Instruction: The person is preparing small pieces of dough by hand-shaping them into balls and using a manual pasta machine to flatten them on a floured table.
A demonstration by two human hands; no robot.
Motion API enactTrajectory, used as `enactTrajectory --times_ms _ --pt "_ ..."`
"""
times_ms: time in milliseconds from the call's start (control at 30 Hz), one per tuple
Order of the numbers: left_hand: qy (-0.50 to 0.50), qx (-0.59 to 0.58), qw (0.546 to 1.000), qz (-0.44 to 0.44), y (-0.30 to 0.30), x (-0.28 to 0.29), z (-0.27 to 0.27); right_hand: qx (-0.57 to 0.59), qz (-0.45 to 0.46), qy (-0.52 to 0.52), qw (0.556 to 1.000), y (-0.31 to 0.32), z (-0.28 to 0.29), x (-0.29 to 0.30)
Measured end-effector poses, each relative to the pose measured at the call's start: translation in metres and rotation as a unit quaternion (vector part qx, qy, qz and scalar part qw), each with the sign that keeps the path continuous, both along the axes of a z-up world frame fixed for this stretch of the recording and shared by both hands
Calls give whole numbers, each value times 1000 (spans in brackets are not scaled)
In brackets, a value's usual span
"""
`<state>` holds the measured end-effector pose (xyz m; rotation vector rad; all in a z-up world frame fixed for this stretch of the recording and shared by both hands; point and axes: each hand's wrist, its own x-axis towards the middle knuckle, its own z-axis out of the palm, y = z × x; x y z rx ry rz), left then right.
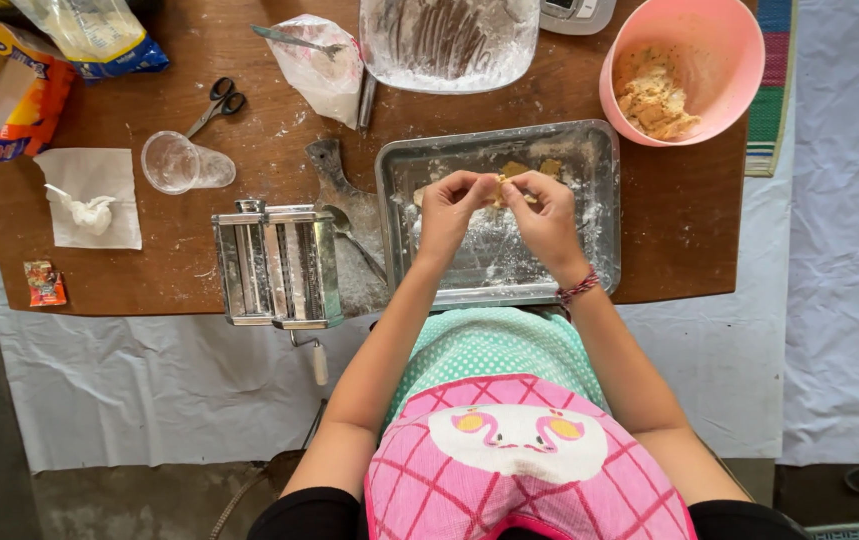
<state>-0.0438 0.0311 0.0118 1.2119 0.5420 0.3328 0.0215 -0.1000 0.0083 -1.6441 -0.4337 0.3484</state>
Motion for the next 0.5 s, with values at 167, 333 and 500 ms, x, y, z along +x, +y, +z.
enactTrajectory --times_ms 167,333,500 --pt "-7 46 999 -4 -8 3 -8 -11 -35 -41 998 -3 -1 -3" --pt "-16 89 996 -22 -7 1 -6 -34 -10 -66 997 -8 12 -2" --pt "5 135 990 -47 -14 -5 3 42 -19 86 995 -11 11 3"
